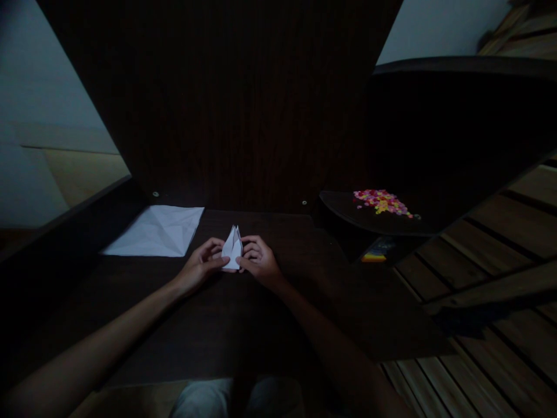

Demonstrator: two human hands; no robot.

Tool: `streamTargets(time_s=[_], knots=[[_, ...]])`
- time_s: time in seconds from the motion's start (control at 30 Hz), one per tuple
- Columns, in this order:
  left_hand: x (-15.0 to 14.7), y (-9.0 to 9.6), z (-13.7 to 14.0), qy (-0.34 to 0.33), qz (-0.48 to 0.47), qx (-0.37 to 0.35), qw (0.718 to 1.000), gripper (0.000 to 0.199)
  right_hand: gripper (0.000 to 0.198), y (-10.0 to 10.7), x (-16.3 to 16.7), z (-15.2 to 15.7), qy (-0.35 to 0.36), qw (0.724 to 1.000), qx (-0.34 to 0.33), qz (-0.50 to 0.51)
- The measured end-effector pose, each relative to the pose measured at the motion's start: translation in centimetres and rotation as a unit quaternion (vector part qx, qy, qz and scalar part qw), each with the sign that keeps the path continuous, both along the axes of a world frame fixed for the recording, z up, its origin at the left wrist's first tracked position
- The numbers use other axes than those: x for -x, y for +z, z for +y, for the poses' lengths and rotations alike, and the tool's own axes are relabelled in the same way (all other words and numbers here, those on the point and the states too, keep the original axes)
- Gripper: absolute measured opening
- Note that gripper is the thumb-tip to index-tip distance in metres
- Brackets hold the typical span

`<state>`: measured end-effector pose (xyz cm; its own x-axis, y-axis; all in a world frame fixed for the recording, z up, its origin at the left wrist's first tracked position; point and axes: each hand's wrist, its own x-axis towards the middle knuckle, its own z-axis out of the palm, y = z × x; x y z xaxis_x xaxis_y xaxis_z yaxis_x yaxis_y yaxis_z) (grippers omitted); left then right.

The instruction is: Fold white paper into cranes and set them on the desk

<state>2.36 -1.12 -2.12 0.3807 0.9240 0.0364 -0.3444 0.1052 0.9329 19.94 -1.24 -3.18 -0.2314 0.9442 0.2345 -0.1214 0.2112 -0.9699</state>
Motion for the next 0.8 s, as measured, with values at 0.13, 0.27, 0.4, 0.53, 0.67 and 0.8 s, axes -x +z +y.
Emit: streamTargets(time_s=[0.13, 0.27, 0.4, 0.53, 0.67, 0.8], knots=[[0.00, -0.21, 0.08, 0.009, -0.004, -0.028, 1.000, 0.036, 0.050, -0.09, 0.04, 0.00, 0.001, 1.000, -0.011, 0.010], [0.01, -0.09, 0.10, 0.008, -0.001, -0.045, 0.999, 0.035, 0.052, -0.36, 0.06, 0.19, -0.007, 1.000, -0.018, 0.009], [0.05, 0.19, 0.07, 0.012, 0.008, -0.063, 0.998, 0.042, 0.026, -0.42, -0.01, 0.24, -0.007, 0.999, -0.037, -0.005], [0.07, 0.37, -0.02, 0.027, 0.006, -0.078, 0.997, 0.051, 0.016, -0.07, -0.30, 0.10, -0.008, 0.996, -0.080, -0.049], [0.15, 0.37, -0.04, 0.038, 0.039, -0.096, 0.994, 0.034, 0.016, 0.24, -0.61, -0.03, -0.008, 0.991, -0.107, -0.079], [0.22, 0.28, 0.06, 0.052, 0.061, -0.106, 0.991, 0.020, 0.015, 0.26, -0.73, -0.02, -0.002, 0.991, -0.106, -0.079]])
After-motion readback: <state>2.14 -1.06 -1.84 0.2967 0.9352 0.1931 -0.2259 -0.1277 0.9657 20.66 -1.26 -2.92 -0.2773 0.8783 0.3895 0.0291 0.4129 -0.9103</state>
